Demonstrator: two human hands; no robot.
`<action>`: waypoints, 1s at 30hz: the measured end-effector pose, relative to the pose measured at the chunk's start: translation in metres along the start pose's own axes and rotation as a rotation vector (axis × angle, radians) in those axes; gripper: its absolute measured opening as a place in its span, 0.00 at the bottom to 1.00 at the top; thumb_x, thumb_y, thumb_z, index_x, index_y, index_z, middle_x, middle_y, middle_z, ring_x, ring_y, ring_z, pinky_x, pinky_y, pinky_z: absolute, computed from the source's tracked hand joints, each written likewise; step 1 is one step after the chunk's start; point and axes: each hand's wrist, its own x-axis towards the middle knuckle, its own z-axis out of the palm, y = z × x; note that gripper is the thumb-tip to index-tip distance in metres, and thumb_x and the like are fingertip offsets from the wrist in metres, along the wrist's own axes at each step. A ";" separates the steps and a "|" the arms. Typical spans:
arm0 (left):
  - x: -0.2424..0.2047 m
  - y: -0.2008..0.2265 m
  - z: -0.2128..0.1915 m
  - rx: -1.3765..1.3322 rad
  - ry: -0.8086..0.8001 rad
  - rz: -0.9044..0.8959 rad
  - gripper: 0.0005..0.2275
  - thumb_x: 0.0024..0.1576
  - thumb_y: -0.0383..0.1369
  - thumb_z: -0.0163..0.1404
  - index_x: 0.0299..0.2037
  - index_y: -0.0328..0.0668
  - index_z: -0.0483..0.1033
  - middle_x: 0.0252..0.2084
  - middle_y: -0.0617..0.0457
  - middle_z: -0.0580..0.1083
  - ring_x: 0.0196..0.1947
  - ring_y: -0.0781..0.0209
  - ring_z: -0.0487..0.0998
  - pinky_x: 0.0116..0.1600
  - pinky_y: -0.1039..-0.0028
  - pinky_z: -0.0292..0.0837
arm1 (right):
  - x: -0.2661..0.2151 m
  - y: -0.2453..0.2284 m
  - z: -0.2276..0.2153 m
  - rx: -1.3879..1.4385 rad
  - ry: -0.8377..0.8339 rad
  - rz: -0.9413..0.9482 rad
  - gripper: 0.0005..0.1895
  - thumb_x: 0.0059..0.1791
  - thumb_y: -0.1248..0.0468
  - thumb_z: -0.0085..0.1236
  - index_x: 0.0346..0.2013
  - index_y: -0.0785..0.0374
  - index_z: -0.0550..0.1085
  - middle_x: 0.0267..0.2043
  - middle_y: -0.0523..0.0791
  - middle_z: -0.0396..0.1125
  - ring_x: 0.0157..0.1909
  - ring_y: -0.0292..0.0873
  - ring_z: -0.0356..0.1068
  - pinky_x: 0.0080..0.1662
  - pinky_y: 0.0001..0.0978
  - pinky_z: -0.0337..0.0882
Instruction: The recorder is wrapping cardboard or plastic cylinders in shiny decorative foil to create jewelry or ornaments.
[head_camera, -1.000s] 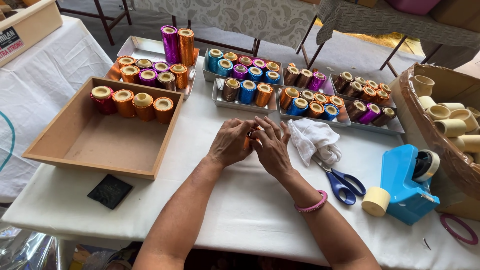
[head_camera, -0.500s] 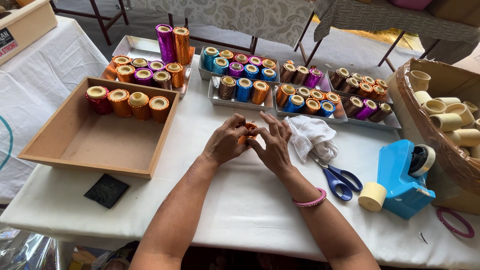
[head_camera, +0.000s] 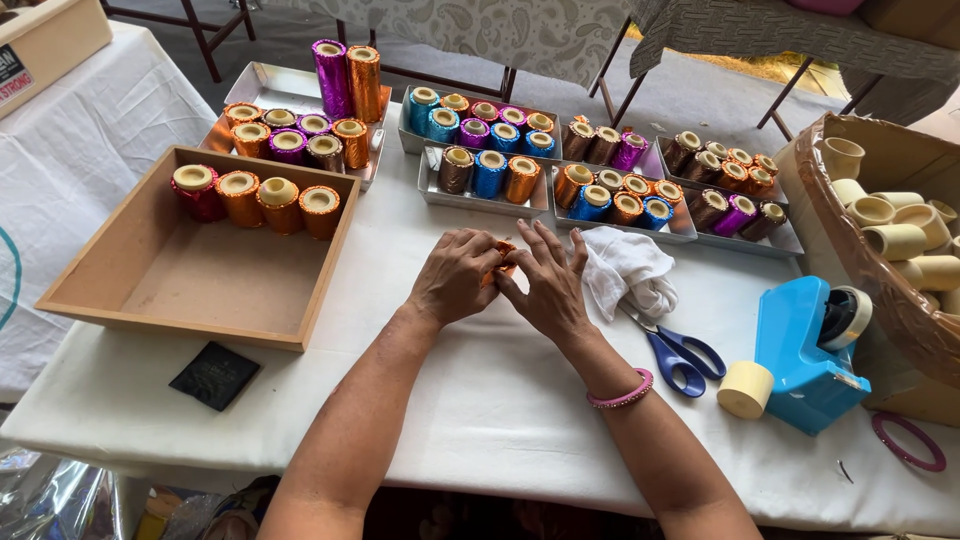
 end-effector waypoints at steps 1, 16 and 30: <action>0.001 0.002 -0.002 0.000 0.001 0.003 0.13 0.55 0.38 0.61 0.47 0.45 0.80 0.48 0.54 0.74 0.54 0.57 0.74 0.63 0.61 0.68 | 0.000 0.000 -0.001 -0.002 0.002 0.002 0.17 0.51 0.48 0.62 0.47 0.52 0.76 0.73 0.44 0.55 0.76 0.47 0.51 0.73 0.61 0.35; 0.000 0.007 -0.003 0.077 0.017 0.074 0.10 0.60 0.37 0.55 0.46 0.41 0.77 0.45 0.52 0.74 0.52 0.55 0.74 0.64 0.60 0.67 | -0.002 0.000 0.001 0.129 -0.012 0.014 0.18 0.49 0.51 0.63 0.48 0.55 0.75 0.68 0.43 0.59 0.72 0.48 0.57 0.71 0.60 0.36; 0.003 0.010 -0.004 0.096 -0.038 0.036 0.16 0.51 0.40 0.64 0.45 0.42 0.81 0.46 0.52 0.73 0.53 0.53 0.73 0.63 0.58 0.68 | -0.025 0.187 -0.167 -0.264 0.350 0.450 0.11 0.50 0.64 0.64 0.47 0.58 0.77 0.52 0.50 0.68 0.56 0.55 0.68 0.57 0.52 0.60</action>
